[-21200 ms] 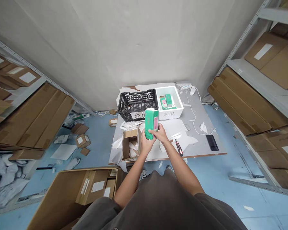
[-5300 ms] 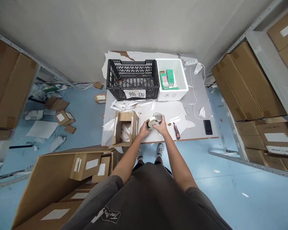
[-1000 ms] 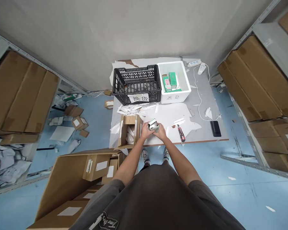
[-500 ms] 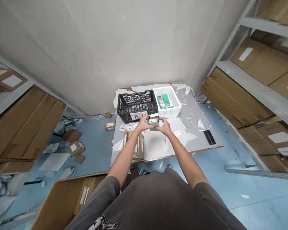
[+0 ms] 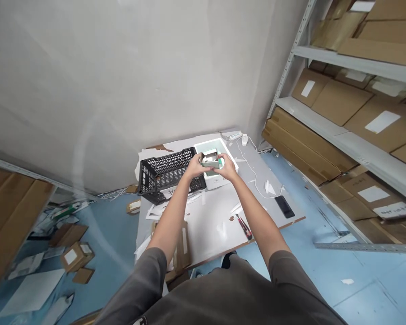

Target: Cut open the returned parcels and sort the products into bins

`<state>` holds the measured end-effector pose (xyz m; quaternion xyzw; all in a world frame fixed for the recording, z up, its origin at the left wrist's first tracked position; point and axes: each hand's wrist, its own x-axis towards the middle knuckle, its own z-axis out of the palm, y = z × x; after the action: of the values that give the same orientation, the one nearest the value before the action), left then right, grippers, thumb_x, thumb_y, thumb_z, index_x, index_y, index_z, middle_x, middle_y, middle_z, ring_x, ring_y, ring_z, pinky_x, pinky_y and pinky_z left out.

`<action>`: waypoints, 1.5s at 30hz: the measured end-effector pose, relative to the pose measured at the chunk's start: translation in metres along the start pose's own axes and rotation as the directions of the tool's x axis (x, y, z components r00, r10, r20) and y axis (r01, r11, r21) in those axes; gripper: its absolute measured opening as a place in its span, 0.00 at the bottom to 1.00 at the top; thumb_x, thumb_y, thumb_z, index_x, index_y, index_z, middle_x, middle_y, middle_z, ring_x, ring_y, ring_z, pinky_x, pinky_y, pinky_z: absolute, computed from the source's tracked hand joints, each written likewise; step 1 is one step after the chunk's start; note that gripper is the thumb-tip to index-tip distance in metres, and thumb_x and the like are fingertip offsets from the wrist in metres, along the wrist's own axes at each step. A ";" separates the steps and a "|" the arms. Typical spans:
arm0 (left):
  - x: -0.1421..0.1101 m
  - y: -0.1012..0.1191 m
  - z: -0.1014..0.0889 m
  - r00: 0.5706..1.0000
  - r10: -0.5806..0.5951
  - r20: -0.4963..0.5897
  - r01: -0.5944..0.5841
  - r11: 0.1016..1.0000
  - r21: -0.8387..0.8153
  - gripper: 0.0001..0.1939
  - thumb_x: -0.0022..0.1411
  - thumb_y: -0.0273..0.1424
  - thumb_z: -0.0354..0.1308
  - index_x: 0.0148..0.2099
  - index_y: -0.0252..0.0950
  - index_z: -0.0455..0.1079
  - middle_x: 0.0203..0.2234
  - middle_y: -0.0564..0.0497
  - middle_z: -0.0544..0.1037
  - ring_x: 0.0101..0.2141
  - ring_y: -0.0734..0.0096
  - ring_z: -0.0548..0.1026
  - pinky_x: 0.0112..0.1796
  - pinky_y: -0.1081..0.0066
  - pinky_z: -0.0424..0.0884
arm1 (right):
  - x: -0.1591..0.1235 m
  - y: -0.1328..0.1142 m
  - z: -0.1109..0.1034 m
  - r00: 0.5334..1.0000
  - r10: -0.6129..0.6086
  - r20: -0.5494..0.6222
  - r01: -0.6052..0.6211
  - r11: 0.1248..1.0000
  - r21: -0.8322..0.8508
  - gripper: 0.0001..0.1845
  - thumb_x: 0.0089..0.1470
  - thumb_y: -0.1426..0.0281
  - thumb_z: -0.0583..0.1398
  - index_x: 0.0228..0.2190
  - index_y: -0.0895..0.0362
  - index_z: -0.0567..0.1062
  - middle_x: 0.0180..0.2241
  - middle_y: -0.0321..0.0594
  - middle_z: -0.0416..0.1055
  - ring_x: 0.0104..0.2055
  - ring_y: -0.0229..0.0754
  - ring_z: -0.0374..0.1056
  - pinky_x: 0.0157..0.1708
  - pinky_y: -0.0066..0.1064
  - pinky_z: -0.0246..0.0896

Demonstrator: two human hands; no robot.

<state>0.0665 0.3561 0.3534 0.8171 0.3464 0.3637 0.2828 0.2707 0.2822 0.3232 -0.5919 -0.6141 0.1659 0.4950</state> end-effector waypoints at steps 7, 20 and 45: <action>0.079 -0.067 0.040 0.987 -0.158 -0.021 0.158 0.987 -0.009 0.30 0.47 0.38 0.76 0.52 0.35 0.76 0.45 0.47 0.82 0.47 0.54 0.79 0.52 0.58 0.76 | 0.093 0.080 0.016 0.990 0.026 0.138 -0.028 1.000 0.011 0.32 0.42 0.59 0.71 0.49 0.51 0.72 0.54 0.44 0.75 0.57 0.57 0.71 0.59 0.47 0.67; 0.056 -0.141 0.042 0.948 -0.316 -0.030 0.317 0.946 0.065 0.57 0.54 0.41 0.75 0.79 0.39 0.51 0.74 0.38 0.61 0.73 0.46 0.59 0.71 0.50 0.55 | 0.125 0.161 0.058 0.933 0.106 0.343 -0.121 0.992 0.023 0.48 0.46 0.60 0.72 0.67 0.51 0.67 0.67 0.50 0.67 0.69 0.62 0.64 0.68 0.56 0.61; -0.340 -0.049 -0.140 0.929 -0.348 -0.125 0.367 0.908 0.203 0.41 0.62 0.35 0.66 0.75 0.41 0.62 0.74 0.41 0.60 0.73 0.45 0.58 0.71 0.48 0.57 | -0.137 -0.116 0.154 0.895 -0.315 0.315 0.341 0.939 -0.031 0.41 0.60 0.58 0.65 0.69 0.51 0.63 0.69 0.50 0.62 0.73 0.61 0.54 0.74 0.63 0.47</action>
<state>-0.2299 0.1526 0.2634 0.7499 0.5406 0.2995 0.2362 0.0558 0.1904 0.2883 -0.4676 -0.7807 0.1431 0.3891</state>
